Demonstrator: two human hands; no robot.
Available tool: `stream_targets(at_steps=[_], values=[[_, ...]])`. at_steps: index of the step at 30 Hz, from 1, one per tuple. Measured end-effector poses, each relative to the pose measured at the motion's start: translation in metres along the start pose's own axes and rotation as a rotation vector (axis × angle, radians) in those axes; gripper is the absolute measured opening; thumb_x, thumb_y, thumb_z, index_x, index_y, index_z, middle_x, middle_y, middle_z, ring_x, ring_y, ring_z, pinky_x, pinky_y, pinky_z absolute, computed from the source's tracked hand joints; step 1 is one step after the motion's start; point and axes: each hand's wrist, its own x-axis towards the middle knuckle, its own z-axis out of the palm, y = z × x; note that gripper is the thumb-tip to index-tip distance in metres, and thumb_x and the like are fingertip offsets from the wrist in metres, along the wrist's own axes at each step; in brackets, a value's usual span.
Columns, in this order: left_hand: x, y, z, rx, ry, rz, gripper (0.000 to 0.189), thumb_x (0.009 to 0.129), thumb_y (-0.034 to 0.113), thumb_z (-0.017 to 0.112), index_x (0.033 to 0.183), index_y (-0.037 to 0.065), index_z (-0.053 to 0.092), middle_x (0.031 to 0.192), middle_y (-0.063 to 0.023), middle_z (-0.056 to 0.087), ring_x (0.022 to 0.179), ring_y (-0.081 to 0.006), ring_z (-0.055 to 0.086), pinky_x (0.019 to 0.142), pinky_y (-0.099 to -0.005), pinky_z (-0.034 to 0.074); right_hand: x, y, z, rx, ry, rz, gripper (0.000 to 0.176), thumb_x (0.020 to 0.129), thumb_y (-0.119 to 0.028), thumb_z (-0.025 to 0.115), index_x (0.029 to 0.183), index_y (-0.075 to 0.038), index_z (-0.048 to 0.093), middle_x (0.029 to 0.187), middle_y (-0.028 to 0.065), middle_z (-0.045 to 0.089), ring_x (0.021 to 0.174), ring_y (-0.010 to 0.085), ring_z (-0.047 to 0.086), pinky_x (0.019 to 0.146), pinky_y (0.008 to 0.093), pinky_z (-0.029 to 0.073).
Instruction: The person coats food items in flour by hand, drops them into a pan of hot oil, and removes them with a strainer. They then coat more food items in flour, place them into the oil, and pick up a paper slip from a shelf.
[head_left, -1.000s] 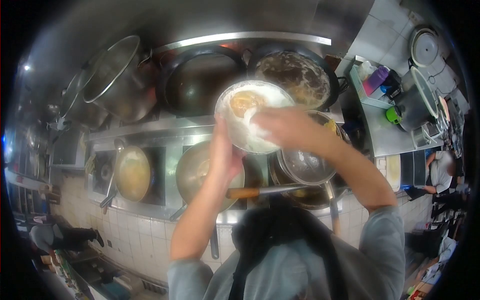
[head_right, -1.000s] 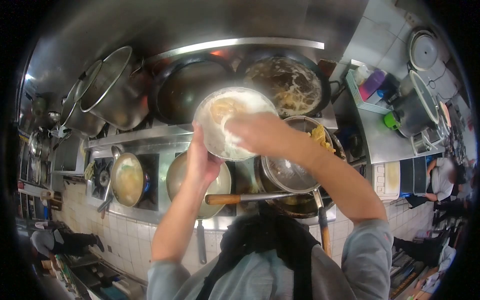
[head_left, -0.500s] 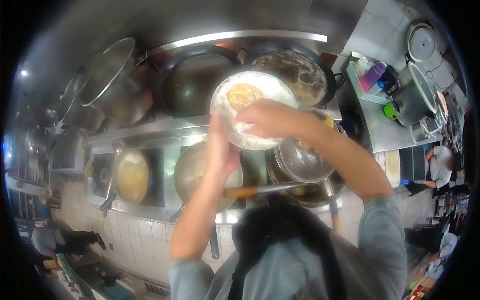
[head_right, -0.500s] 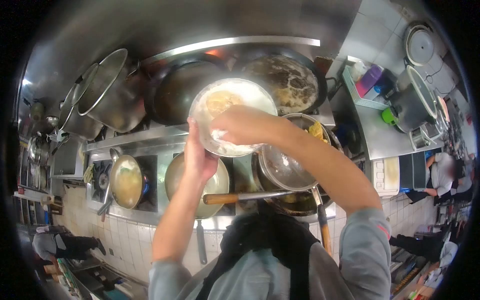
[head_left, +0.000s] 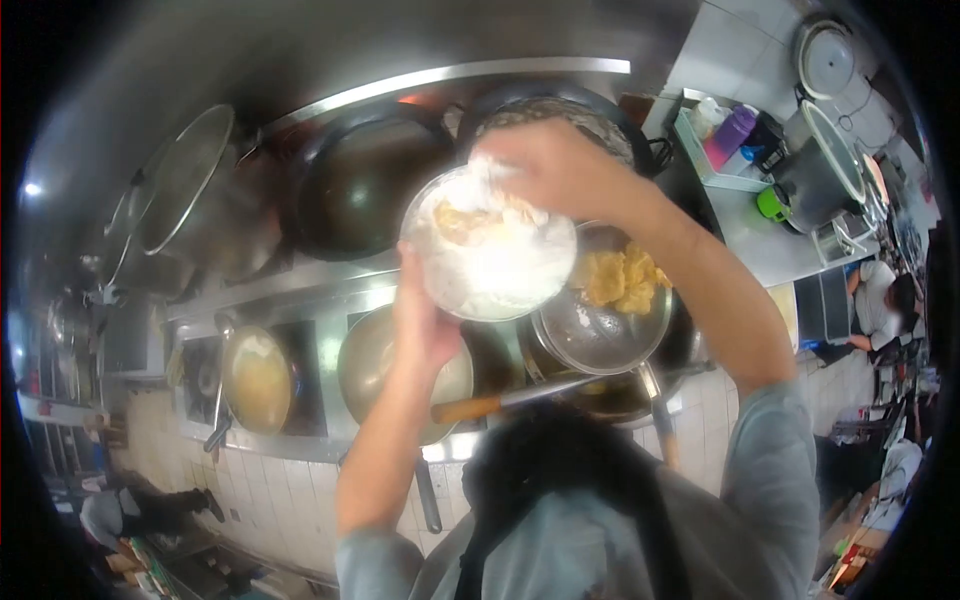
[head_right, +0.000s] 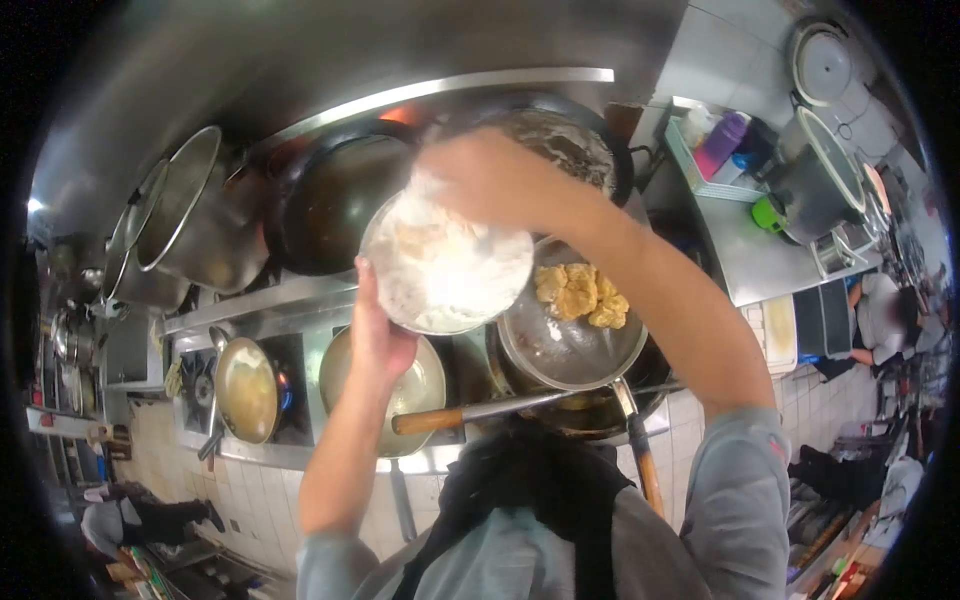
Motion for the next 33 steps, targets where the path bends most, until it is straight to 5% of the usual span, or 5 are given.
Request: stream_targets(at_steps=[6,11,19,25,33], values=[[-0.01,0.011,-0.025,0.053,0.017,0.002,0.074,0.101,0.06,0.039,0.153,0.009,0.03,0.154,-0.0131,0.038,0.142,-0.0314,0.036,0.116,-0.0492,0.031,0.007,0.048,-0.05,-0.024,0.281,0.285,0.033,0.085,-0.017,0.066,0.115,-0.002,0.066,0.1,0.0156,0.072,0.085,0.0248,0.07,0.079,0.0344,0.054],[-0.044,0.038,-0.034,0.043,0.15,0.036,0.07,0.103,0.056,0.039,0.152,0.007,0.032,0.152,-0.0132,0.04,0.139,-0.0307,0.04,0.114,-0.0477,0.034,-0.01,0.143,-0.03,-0.143,0.324,0.323,0.032,0.087,-0.03,0.062,0.104,-0.003,0.068,0.095,0.019,0.071,0.087,0.0374,0.069,0.078,0.0427,0.055],[-0.068,0.05,-0.04,0.06,0.324,0.082,0.077,0.097,0.06,0.048,0.151,0.007,0.034,0.149,-0.0146,0.044,0.137,-0.0312,0.043,0.112,-0.0476,0.038,-0.077,0.283,0.033,-0.379,0.0,0.526,0.031,0.087,-0.027,0.06,0.103,-0.001,0.065,0.101,0.0232,0.068,0.099,0.041,0.064,0.089,0.0483,0.051],[-0.062,0.043,-0.033,0.023,0.292,0.025,0.071,0.102,0.058,0.04,0.151,0.007,0.033,0.15,-0.013,0.041,0.137,-0.0299,0.041,0.114,-0.0452,0.034,-0.08,0.28,0.028,-0.176,0.309,0.803,0.035,0.09,-0.02,0.058,0.12,-0.002,0.061,0.117,0.026,0.064,0.11,0.0419,0.061,0.093,0.0472,0.049],[-0.032,0.022,-0.024,0.11,0.09,-0.033,0.08,0.098,0.065,0.04,0.153,0.007,0.03,0.155,-0.0146,0.037,0.141,-0.0326,0.038,0.117,-0.048,0.031,-0.053,0.173,-0.02,0.114,0.244,0.549,0.04,0.093,-0.023,0.062,0.127,-0.003,0.059,0.118,0.0227,0.066,0.108,0.0361,0.065,0.091,0.04,0.052]])
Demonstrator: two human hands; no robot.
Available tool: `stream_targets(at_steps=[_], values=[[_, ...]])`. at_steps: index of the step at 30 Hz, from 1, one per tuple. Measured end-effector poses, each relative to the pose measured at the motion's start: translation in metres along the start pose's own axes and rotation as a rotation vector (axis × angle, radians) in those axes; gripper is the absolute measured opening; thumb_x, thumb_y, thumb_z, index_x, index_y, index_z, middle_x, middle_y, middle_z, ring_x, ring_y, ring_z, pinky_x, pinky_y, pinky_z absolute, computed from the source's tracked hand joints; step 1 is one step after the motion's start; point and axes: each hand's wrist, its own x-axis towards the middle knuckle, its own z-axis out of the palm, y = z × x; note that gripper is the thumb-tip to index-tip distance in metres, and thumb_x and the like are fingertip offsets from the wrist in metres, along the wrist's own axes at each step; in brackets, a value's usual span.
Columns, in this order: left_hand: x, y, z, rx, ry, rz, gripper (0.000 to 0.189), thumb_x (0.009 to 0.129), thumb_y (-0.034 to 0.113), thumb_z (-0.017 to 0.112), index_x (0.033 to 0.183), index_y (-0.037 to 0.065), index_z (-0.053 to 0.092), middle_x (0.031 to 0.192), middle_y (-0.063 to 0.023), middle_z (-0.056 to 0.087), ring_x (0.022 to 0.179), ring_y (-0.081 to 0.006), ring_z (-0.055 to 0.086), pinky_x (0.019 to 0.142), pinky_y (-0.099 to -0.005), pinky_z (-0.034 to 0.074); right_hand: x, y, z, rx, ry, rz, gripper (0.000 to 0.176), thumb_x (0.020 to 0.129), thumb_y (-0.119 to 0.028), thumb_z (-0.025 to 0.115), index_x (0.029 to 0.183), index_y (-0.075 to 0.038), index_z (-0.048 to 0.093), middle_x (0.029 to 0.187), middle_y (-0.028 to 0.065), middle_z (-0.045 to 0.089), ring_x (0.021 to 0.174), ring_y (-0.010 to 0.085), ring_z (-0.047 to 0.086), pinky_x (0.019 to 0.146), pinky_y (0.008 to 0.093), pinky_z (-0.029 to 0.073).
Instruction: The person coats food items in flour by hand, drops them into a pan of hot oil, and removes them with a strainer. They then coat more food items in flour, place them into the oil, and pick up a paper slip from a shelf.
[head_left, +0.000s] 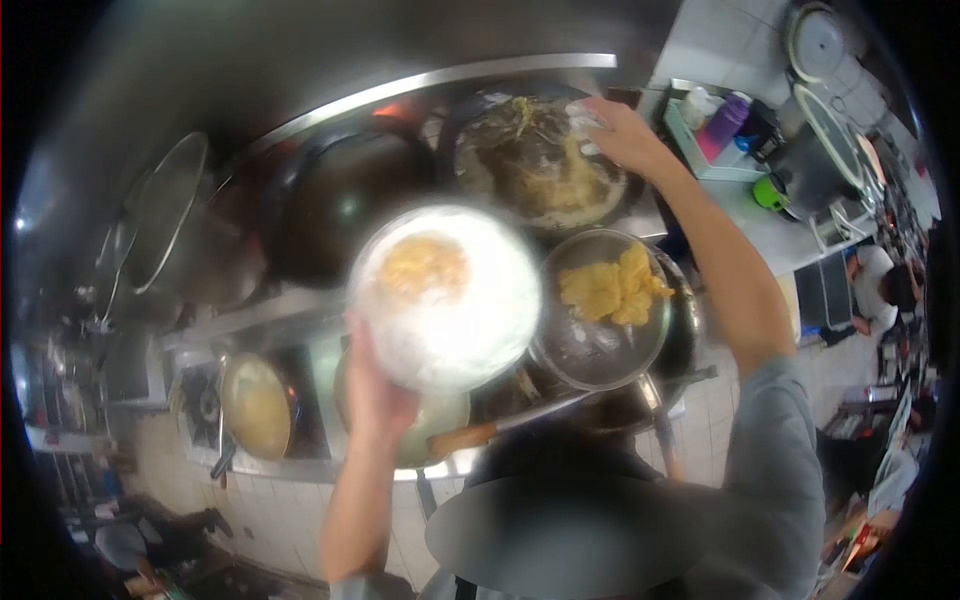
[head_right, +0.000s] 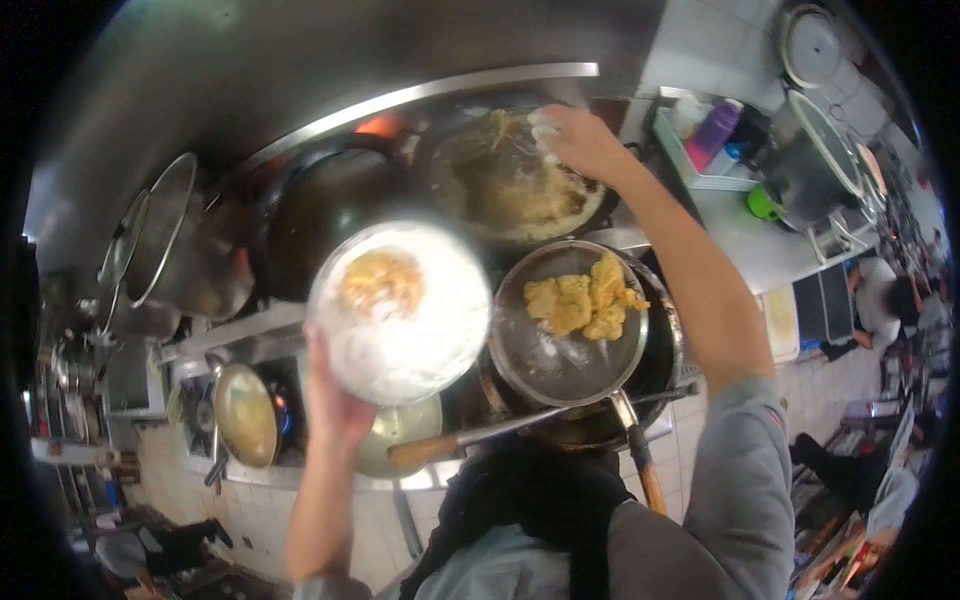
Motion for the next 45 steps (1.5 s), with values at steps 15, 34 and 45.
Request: stream_targets(at_steps=[15,34,45], values=[[-0.004,-0.024,0.019,0.033,-0.071,-0.068,0.076,0.099,0.064,0.042,0.147,0.005,0.038,0.143,-0.0134,0.052,0.131,-0.0252,0.052,0.109,-0.0396,0.044,-0.102,-0.145,0.109,-0.078,-0.329,-0.641,0.05,0.08,-0.013,0.069,0.127,-0.004,0.056,0.124,0.0189,0.061,0.118,0.0366,0.056,0.1,0.045,0.045],[0.016,-0.038,0.021,-0.025,-0.048,-0.004,0.068,0.102,0.059,0.037,0.149,0.009,0.037,0.143,-0.0097,0.051,0.127,-0.0233,0.054,0.097,-0.0388,0.051,-0.123,-0.146,0.106,-0.234,0.047,-0.61,0.036,0.085,-0.017,0.063,0.12,-0.009,0.062,0.12,0.0154,0.063,0.107,0.036,0.061,0.088,0.0418,0.053],[0.009,-0.021,0.008,-0.036,-0.052,0.08,0.07,0.101,0.062,0.038,0.148,0.01,0.037,0.14,-0.0104,0.053,0.125,-0.0238,0.056,0.095,-0.0394,0.053,-0.109,-0.15,0.08,-0.077,-0.439,-0.485,0.061,0.079,-0.016,0.073,0.135,-0.007,0.052,0.135,0.0185,0.053,0.127,0.0337,0.05,0.108,0.0425,0.04]])
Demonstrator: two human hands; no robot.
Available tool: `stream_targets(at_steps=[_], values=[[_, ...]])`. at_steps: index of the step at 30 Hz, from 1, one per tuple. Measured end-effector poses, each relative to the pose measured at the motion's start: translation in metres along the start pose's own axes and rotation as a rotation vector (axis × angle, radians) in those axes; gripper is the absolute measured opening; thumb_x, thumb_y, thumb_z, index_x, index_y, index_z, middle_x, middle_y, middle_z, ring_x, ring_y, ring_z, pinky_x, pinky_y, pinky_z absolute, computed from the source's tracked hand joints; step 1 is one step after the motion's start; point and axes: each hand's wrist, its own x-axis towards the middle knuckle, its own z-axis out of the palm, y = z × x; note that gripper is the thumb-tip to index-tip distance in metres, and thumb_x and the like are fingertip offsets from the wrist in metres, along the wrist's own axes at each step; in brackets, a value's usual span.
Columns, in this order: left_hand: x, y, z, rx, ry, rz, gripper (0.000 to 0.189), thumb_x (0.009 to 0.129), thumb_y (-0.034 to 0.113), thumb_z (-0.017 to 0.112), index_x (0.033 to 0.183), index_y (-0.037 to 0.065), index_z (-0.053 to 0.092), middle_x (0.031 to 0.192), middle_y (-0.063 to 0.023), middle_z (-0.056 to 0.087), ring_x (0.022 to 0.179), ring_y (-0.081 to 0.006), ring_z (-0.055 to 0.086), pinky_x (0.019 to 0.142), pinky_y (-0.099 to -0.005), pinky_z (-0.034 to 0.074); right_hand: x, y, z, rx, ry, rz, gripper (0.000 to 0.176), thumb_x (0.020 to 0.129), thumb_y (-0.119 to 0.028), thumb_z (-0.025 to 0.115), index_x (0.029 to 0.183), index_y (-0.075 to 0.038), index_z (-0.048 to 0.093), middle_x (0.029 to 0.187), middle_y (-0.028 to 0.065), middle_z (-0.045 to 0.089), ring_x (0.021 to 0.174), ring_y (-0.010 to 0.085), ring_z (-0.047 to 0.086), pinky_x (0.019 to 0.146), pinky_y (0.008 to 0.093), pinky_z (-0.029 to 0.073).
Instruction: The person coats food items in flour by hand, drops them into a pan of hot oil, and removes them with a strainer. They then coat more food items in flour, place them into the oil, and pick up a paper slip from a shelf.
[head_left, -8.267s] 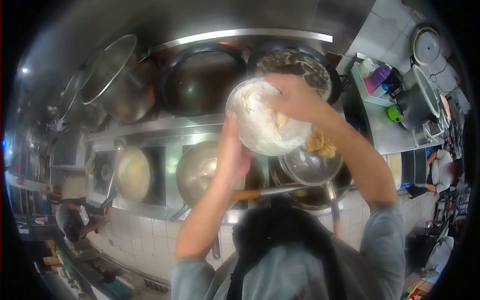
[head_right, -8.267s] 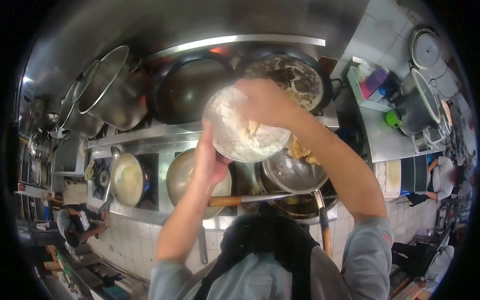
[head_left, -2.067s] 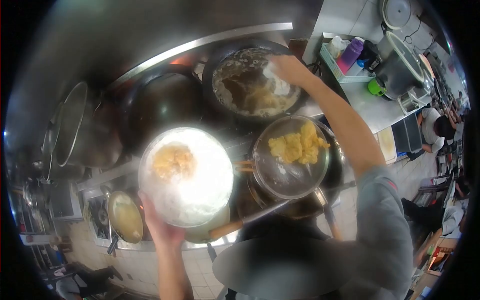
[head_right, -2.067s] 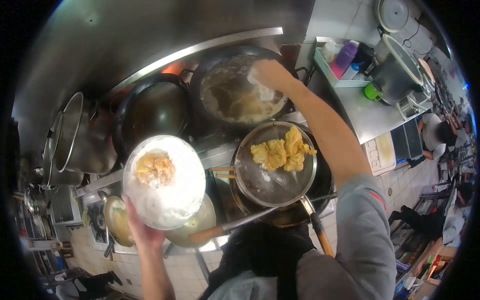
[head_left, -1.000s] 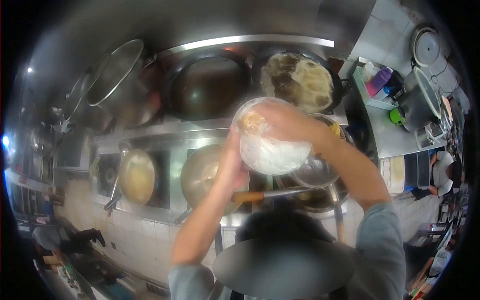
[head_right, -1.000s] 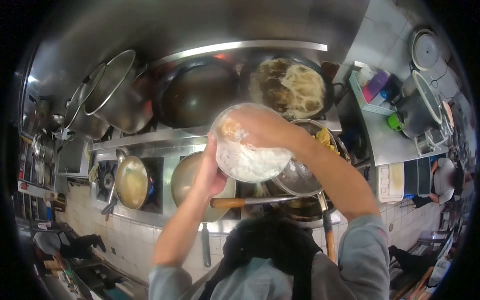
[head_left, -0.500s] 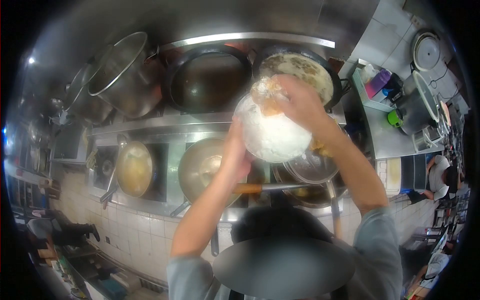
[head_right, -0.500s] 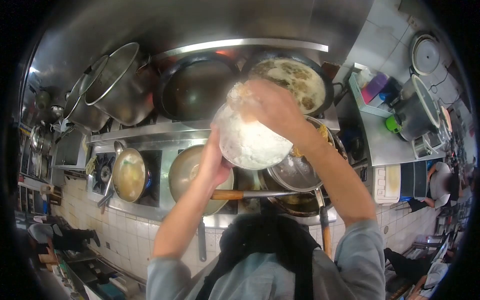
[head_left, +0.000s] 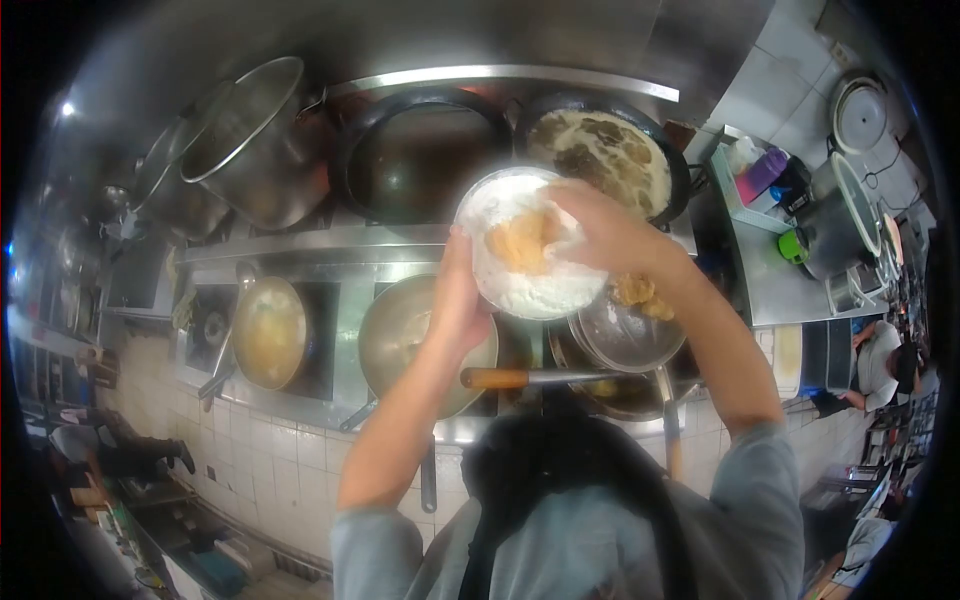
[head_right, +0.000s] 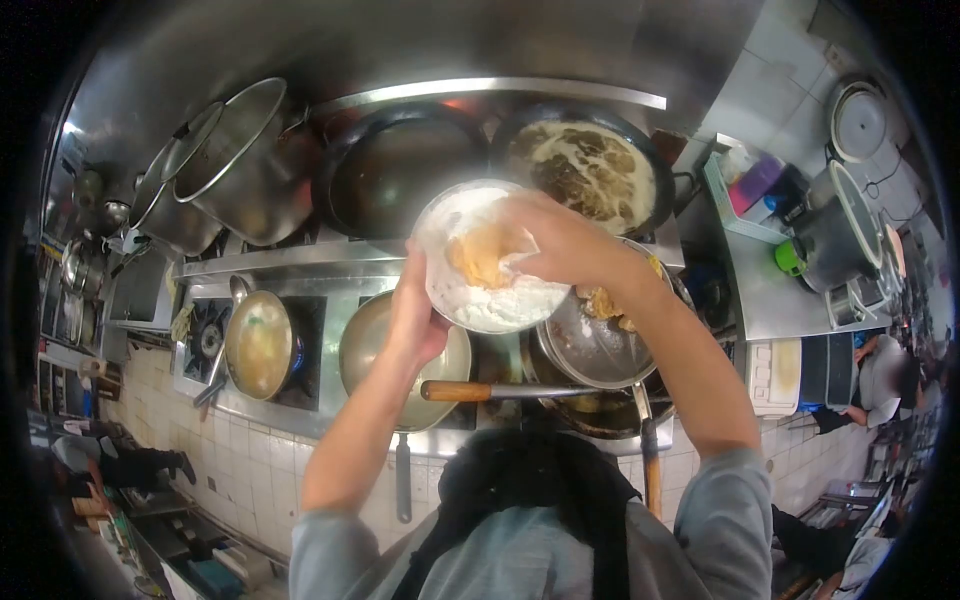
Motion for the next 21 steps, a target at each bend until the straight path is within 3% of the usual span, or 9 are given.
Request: stream_targets(at_steps=[2,5,9,12,14,15,18,21], values=[[-0.003,0.002,0.003,0.059,0.004,-0.028,0.071,0.1,0.063,0.038,0.148,0.01,0.037,0.14,-0.0103,0.052,0.125,-0.0234,0.055,0.095,-0.0391,0.053,0.01,-0.002,0.004,0.126,-0.08,0.143,0.065,0.077,-0.019,0.075,0.136,-0.006,0.051,0.135,0.0205,0.052,0.129,0.0351,0.049,0.108,0.0429,0.04],[0.004,-0.007,0.006,0.113,0.012,-0.083,0.072,0.1,0.064,0.038,0.147,0.01,0.038,0.14,-0.01,0.053,0.123,-0.0226,0.056,0.093,-0.0379,0.054,0.015,0.006,0.041,0.124,0.008,0.106,0.068,0.075,-0.021,0.076,0.137,-0.007,0.051,0.136,0.0204,0.052,0.128,0.0346,0.05,0.107,0.0432,0.041],[0.01,-0.021,0.002,0.032,-0.028,-0.127,0.073,0.099,0.066,0.038,0.147,0.011,0.039,0.139,-0.0093,0.053,0.118,-0.0217,0.059,0.086,-0.0353,0.056,0.023,0.004,0.047,0.12,-0.065,0.109,0.067,0.074,-0.021,0.076,0.135,-0.008,0.052,0.132,0.0192,0.053,0.125,0.0355,0.051,0.105,0.0442,0.042],[0.011,-0.019,0.003,0.045,-0.035,-0.107,0.073,0.099,0.066,0.038,0.147,0.01,0.039,0.138,-0.0089,0.054,0.117,-0.0221,0.06,0.084,-0.035,0.057,0.022,-0.001,0.037,-0.101,-0.007,0.152,0.065,0.073,-0.018,0.076,0.133,-0.008,0.053,0.131,0.0185,0.052,0.124,0.0366,0.051,0.103,0.044,0.043],[0.012,-0.01,0.01,0.041,-0.012,-0.099,0.073,0.099,0.066,0.037,0.146,0.01,0.039,0.138,-0.0089,0.054,0.118,-0.0225,0.06,0.084,-0.0354,0.057,0.024,0.004,0.034,-0.169,0.171,0.081,0.064,0.073,-0.013,0.074,0.133,-0.009,0.053,0.129,0.0177,0.052,0.123,0.0377,0.051,0.102,0.043,0.044],[0.014,-0.005,0.012,0.041,0.009,-0.086,0.073,0.099,0.066,0.037,0.146,0.01,0.039,0.138,-0.0089,0.054,0.118,-0.0228,0.06,0.085,-0.0359,0.057,0.023,0.003,0.031,-0.115,0.115,-0.025,0.067,0.075,-0.01,0.072,0.138,-0.008,0.049,0.136,0.0184,0.048,0.125,0.0363,0.05,0.103,0.0415,0.043],[0.023,-0.001,0.004,0.002,0.0,-0.037,0.07,0.1,0.064,0.037,0.146,0.011,0.039,0.137,-0.0096,0.055,0.119,-0.0236,0.059,0.089,-0.0369,0.056,0.016,-0.015,0.015,0.062,-0.013,-0.065,0.073,0.077,-0.014,0.073,0.143,-0.007,0.044,0.143,0.0199,0.045,0.129,0.0354,0.048,0.106,0.0419,0.041],[0.014,0.009,0.004,-0.026,0.05,-0.053,0.07,0.101,0.062,0.037,0.147,0.009,0.038,0.141,-0.0113,0.052,0.123,-0.0258,0.058,0.096,-0.0395,0.053,0.01,-0.015,-0.001,-0.049,-0.004,-0.002,0.076,0.078,-0.016,0.073,0.146,-0.005,0.04,0.149,0.0211,0.039,0.13,0.0358,0.048,0.107,0.0427,0.041]])
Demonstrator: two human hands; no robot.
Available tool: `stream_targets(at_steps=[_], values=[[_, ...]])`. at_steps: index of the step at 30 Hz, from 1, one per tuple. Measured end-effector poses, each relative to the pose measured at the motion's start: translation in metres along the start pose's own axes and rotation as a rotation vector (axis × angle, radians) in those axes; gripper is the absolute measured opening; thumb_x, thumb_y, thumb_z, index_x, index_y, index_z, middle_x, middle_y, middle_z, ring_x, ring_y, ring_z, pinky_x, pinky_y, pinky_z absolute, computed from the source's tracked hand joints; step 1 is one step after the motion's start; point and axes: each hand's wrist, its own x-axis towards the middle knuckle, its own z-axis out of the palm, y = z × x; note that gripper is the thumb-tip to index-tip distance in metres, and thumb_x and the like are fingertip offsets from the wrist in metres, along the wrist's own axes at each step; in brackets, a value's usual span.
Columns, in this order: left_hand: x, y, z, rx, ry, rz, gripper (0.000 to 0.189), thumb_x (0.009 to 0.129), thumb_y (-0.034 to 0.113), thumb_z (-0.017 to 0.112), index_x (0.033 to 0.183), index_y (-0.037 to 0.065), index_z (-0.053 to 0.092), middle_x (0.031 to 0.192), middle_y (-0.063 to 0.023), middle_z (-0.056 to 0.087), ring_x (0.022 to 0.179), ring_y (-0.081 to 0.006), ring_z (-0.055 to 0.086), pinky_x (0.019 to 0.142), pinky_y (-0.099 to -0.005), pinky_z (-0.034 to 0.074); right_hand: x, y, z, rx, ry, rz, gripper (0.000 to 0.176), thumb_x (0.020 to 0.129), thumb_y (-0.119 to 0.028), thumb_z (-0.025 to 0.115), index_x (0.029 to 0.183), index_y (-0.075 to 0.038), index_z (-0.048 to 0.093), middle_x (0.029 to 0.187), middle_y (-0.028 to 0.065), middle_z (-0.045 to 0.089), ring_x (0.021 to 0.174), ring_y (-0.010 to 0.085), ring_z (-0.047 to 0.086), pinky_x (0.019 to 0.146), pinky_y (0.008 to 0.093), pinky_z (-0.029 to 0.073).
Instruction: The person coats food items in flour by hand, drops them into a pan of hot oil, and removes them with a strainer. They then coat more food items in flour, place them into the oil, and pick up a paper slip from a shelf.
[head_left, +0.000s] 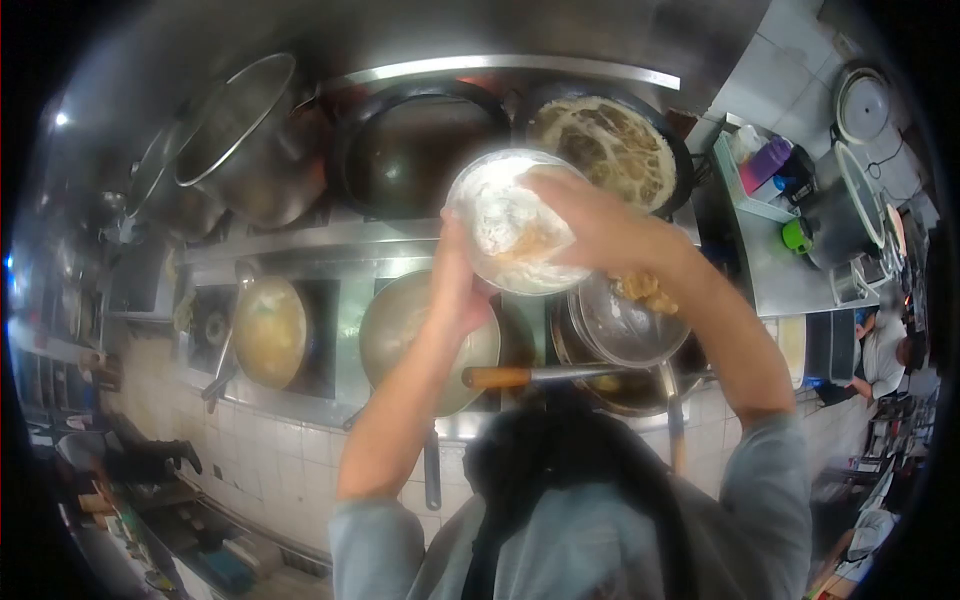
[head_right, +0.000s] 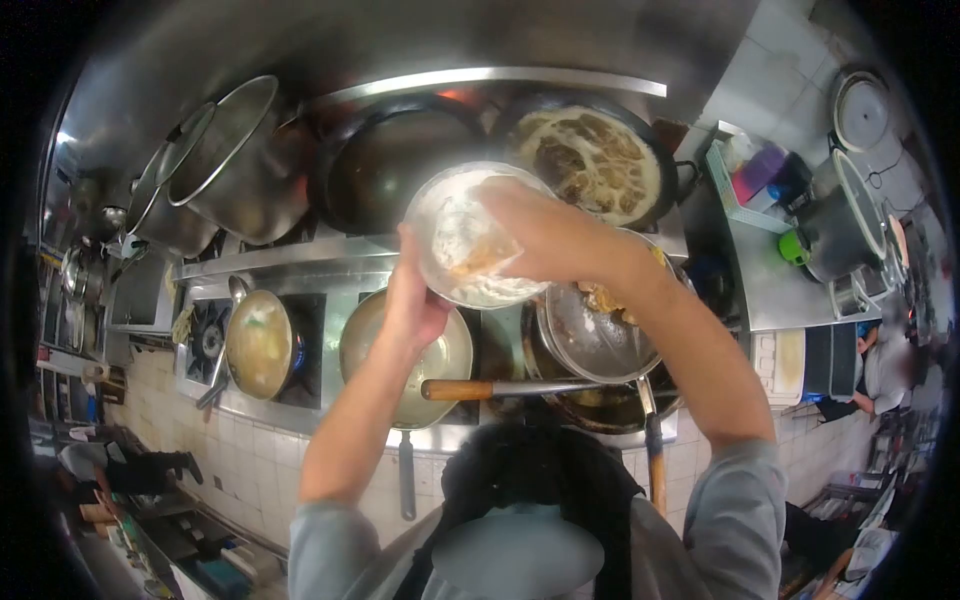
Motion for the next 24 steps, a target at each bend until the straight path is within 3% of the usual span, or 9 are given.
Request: stream_targets(at_steps=[1,3,7,9,13,15,16,20,24], values=[[-0.002,0.002,-0.002,0.005,-0.007,-0.004,0.07,0.101,0.062,0.037,0.147,0.009,0.038,0.141,-0.0113,0.052,0.123,-0.0258,0.058,0.096,-0.0395,0.053,0.0,0.001,-0.002,-0.001,0.007,0.007,0.076,0.078,-0.016,0.073,0.146,-0.005,0.04,0.149,0.0211,0.039,0.13,0.0358,0.048,0.107,0.0427,0.041],[-0.005,0.004,-0.005,-0.057,-0.096,0.016,0.073,0.101,0.062,0.038,0.149,0.007,0.036,0.146,-0.013,0.048,0.129,-0.0282,0.053,0.104,-0.0424,0.047,-0.001,0.003,-0.007,-0.162,-0.193,0.139,0.075,0.078,-0.017,0.073,0.145,-0.004,0.041,0.144,0.0226,0.045,0.128,0.038,0.049,0.106,0.0441,0.041],[-0.01,0.001,0.002,0.028,-0.081,-0.046,0.078,0.099,0.064,0.04,0.15,0.005,0.034,0.149,-0.0142,0.046,0.135,-0.0291,0.047,0.11,-0.0433,0.041,0.016,0.001,0.017,-0.095,-0.211,0.173,0.069,0.078,-0.016,0.072,0.141,-0.002,0.046,0.135,0.0237,0.054,0.125,0.0384,0.053,0.104,0.0447,0.043],[-0.01,-0.004,0.001,0.032,-0.089,-0.05,0.078,0.099,0.065,0.04,0.15,0.005,0.035,0.148,-0.014,0.046,0.134,-0.0289,0.048,0.109,-0.0428,0.042,0.024,0.021,0.034,0.02,-0.198,0.122,0.066,0.078,-0.019,0.073,0.138,-0.004,0.05,0.124,0.0224,0.061,0.121,0.0378,0.056,0.102,0.0446,0.044],[-0.004,-0.004,-0.006,0.063,-0.004,-0.035,0.08,0.098,0.066,0.04,0.149,0.005,0.035,0.146,-0.0135,0.049,0.13,-0.0278,0.052,0.106,-0.0416,0.046,0.028,0.029,0.032,-0.073,-0.145,0.031,0.056,0.078,-0.019,0.073,0.13,-0.007,0.057,0.119,0.0198,0.064,0.113,0.0363,0.061,0.097,0.0455,0.047],[0.001,-0.003,-0.016,0.044,-0.056,-0.01,0.08,0.098,0.066,0.041,0.149,0.005,0.035,0.146,-0.0136,0.049,0.129,-0.028,0.053,0.105,-0.0416,0.047,0.033,0.002,0.004,-0.253,-0.305,0.291,0.042,0.079,-0.018,0.071,0.119,-0.009,0.063,0.113,0.0178,0.067,0.108,0.0348,0.063,0.091,0.0471,0.049],[0.003,-0.005,-0.021,0.022,-0.105,0.024,0.08,0.097,0.066,0.041,0.149,0.005,0.035,0.145,-0.0137,0.05,0.128,-0.0282,0.054,0.104,-0.0416,0.048,0.029,0.014,0.006,-0.209,-0.189,0.247,0.027,0.081,-0.018,0.067,0.106,-0.008,0.066,0.102,0.0167,0.07,0.098,0.0357,0.066,0.083,0.0489,0.051],[0.004,-0.006,-0.019,0.012,-0.106,0.006,0.079,0.098,0.065,0.041,0.149,0.005,0.035,0.145,-0.0145,0.049,0.129,-0.0304,0.054,0.104,-0.0434,0.049,0.025,0.014,-0.001,-0.276,-0.025,0.292,0.024,0.083,-0.023,0.064,0.1,-0.007,0.067,0.093,0.0177,0.07,0.091,0.0377,0.067,0.079,0.0493,0.051],[0.005,-0.005,-0.018,0.039,-0.063,0.006,0.078,0.098,0.065,0.04,0.149,0.005,0.035,0.146,-0.0143,0.048,0.13,-0.0302,0.052,0.105,-0.0439,0.048,0.021,0.013,0.0,-0.266,0.172,0.21,0.026,0.081,-0.026,0.064,0.097,-0.005,0.067,0.088,0.0193,0.069,0.086,0.0386,0.067,0.076,0.0486,0.051]])
